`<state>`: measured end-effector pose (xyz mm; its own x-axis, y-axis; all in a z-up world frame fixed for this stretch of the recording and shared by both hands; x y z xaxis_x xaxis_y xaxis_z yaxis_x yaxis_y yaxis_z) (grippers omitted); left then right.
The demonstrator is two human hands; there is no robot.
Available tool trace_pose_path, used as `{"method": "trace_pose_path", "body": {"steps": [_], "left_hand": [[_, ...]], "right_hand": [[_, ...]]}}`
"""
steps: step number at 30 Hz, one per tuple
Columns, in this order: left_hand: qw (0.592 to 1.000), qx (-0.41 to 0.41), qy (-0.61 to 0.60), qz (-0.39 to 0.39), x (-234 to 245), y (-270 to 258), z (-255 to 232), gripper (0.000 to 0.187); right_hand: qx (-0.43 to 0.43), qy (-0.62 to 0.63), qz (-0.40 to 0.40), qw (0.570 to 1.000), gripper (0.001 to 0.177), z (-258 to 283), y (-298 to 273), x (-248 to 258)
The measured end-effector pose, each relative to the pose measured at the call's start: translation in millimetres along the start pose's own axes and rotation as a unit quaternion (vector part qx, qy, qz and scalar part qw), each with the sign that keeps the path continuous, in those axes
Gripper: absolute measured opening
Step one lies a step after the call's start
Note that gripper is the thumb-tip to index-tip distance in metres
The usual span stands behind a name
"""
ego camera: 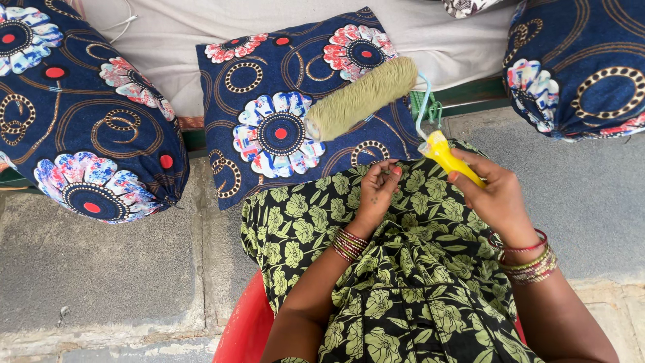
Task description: The person uses a paint roller to roll over several patterned pillows and bolsters on a woven bed, turning the items to reach different sides.
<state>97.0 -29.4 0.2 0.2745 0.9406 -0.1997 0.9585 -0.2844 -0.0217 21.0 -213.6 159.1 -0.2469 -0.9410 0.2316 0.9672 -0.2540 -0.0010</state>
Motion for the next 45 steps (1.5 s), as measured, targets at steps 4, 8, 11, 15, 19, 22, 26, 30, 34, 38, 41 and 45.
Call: {"method": "trace_pose_path", "body": {"steps": [4, 8, 11, 15, 19, 22, 26, 30, 34, 38, 41, 45], "left_hand": [[1.0, 0.007, -0.003, -0.009, 3, 2, 2, 0.026], [0.998, 0.034, -0.031, -0.046, 9, 5, 16, 0.03], [0.995, 0.065, -0.033, -0.069, 14, 10, 28, 0.037], [0.987, 0.111, -0.039, -0.109, 24, 8, 28, 0.04], [0.989, 0.065, -0.011, -0.131, 31, 7, 2, 0.037], [0.991, 0.04, 0.001, -0.126, 32, 5, -6, 0.039], [0.991, 0.054, 0.022, -0.124, 33, 5, -8, 0.041], [0.991, 0.048, 0.018, -0.122, 31, 5, -22, 0.031], [0.99, 0.057, 0.025, -0.127, 33, 5, -26, 0.03], [0.99, 0.071, 0.055, -0.111, 32, 6, -18, 0.044], [0.989, 0.077, 0.067, -0.11, 32, 7, -14, 0.049], [0.986, 0.092, 0.089, -0.109, 33, 8, -17, 0.042]], "right_hand": [[-0.002, 0.023, 0.014, 1.0, 0.041, 2, 22, -12], [-0.02, 0.054, 0.016, 0.998, 0.043, 3, 46, -21], [-0.009, 0.043, 0.015, 0.999, 0.042, 5, 66, -30], [0.002, -0.001, -0.001, 1.0, 0.041, 8, 91, -37], [0.022, -0.047, 0.001, 0.999, 0.04, 20, 112, -49], [0.021, -0.045, 0.006, 0.999, 0.04, 31, 128, -58], [-0.007, -0.073, 0.015, 0.997, 0.04, 38, 153, -70], [0.037, -0.12, 0.02, 0.992, 0.038, 47, 179, -84], [0.047, -0.136, 0.027, 0.989, 0.037, 48, 202, -97], [0.024, -0.123, 0.028, 0.992, 0.037, 41, 221, -107], [0.021, -0.126, 0.024, 0.992, 0.037, 37, 236, -116], [0.019, -0.157, 0.004, 0.987, 0.036, 30, 252, -122]]}}
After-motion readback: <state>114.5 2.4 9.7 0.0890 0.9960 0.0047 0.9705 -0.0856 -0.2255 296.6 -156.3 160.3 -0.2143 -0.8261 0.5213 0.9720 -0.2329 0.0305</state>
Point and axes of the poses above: each hand's wrist, its own y-axis towards the middle knuckle, its own x-axis out of the back of the hand, z = x × y, the point moved 10 cm from there along y, towards the middle knuckle, and after that the axes turned 10 degrees about y, right-handed, at the moved point
